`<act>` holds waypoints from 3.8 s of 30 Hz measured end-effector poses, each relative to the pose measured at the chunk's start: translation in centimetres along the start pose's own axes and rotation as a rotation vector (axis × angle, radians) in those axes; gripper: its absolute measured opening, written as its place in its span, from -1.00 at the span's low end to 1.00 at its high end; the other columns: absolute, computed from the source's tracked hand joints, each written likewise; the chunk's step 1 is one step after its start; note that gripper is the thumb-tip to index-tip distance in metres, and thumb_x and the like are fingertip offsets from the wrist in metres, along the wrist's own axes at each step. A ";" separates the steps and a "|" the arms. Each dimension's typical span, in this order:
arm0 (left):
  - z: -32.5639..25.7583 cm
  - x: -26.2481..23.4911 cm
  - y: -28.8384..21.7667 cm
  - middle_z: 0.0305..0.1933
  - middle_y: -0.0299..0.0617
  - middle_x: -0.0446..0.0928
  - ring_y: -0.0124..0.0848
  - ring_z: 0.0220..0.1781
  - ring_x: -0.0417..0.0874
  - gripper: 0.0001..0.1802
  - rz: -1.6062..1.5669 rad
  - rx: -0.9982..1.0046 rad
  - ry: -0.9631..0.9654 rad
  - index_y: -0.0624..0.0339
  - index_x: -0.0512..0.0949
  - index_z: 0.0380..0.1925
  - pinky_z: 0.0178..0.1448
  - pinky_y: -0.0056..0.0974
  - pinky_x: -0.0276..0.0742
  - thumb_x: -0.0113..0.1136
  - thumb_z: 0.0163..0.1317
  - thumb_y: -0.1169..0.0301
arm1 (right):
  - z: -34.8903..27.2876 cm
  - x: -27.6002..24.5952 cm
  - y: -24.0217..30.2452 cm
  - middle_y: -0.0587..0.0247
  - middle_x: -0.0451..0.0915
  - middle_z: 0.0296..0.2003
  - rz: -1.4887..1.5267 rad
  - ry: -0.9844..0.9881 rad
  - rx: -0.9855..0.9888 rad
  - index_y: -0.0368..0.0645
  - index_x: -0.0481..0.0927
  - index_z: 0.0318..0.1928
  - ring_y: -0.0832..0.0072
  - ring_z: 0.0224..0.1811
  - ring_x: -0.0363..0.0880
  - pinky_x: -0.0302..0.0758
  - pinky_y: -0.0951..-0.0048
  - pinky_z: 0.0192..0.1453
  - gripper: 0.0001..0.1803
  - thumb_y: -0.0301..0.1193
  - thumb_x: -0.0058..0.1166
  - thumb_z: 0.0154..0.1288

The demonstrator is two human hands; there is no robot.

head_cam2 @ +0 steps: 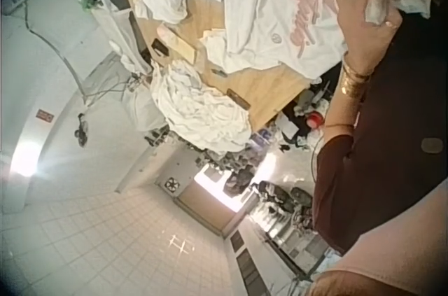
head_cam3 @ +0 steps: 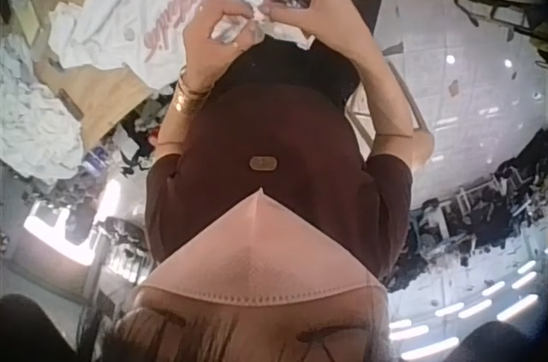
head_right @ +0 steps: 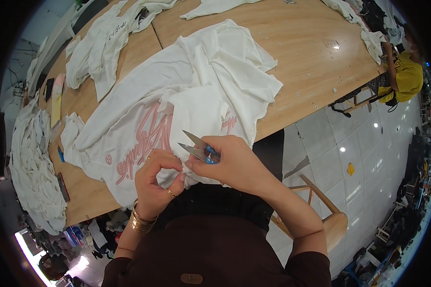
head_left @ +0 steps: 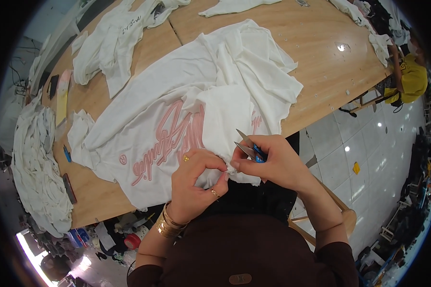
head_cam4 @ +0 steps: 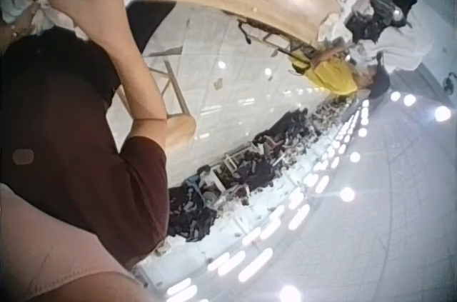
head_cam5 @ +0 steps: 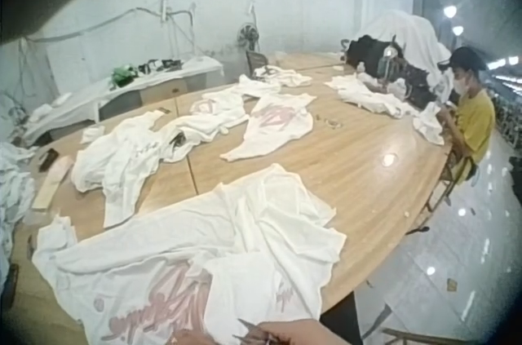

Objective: Trimming excess loose threads from printed t-shirts using small scissors in a garment factory.

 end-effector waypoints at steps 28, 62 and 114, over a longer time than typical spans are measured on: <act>0.4 0.3 0.6 -0.41 -0.24 0.50 -0.38 -0.29 0.51 -0.84 -0.227 -0.089 -0.036 0.23 0.51 -0.49 -0.13 -0.37 0.41 0.23 -0.13 0.65 | -0.5 1.9 -2.7 0.33 0.46 -0.57 0.772 -0.079 0.085 -0.28 0.48 -0.34 0.74 -0.73 0.24 0.14 0.69 -0.68 -0.91 -0.50 0.03 0.20; -0.5 -0.1 0.0 -0.43 -0.23 0.50 -0.37 -0.32 0.50 -0.82 -0.192 -0.060 -0.137 0.25 0.50 -0.52 -0.15 -0.36 0.40 0.24 -0.16 0.68 | -1.7 1.5 -1.6 0.44 0.38 -0.65 0.575 -0.134 0.039 -0.28 0.48 -0.37 0.76 -0.79 0.18 0.09 0.68 -0.72 -0.92 -0.53 0.09 0.14; -2.8 8.3 5.6 -0.19 -0.32 0.51 -0.50 -0.13 0.53 -0.77 -1.193 -0.895 0.230 0.21 0.48 -0.18 0.02 -0.34 0.44 0.05 0.25 0.31 | -5.2 0.5 3.0 0.31 0.42 -0.32 -0.602 -0.253 -0.741 -0.10 0.49 -0.22 0.43 -0.44 0.52 0.45 0.47 -0.53 -0.59 -0.61 0.18 -0.21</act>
Point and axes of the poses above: each hand's wrist, its own z-axis towards the middle knuckle, its own x-axis out of the palm, y = z × x, the point moved 10 cm from there along z, towards the middle knuckle
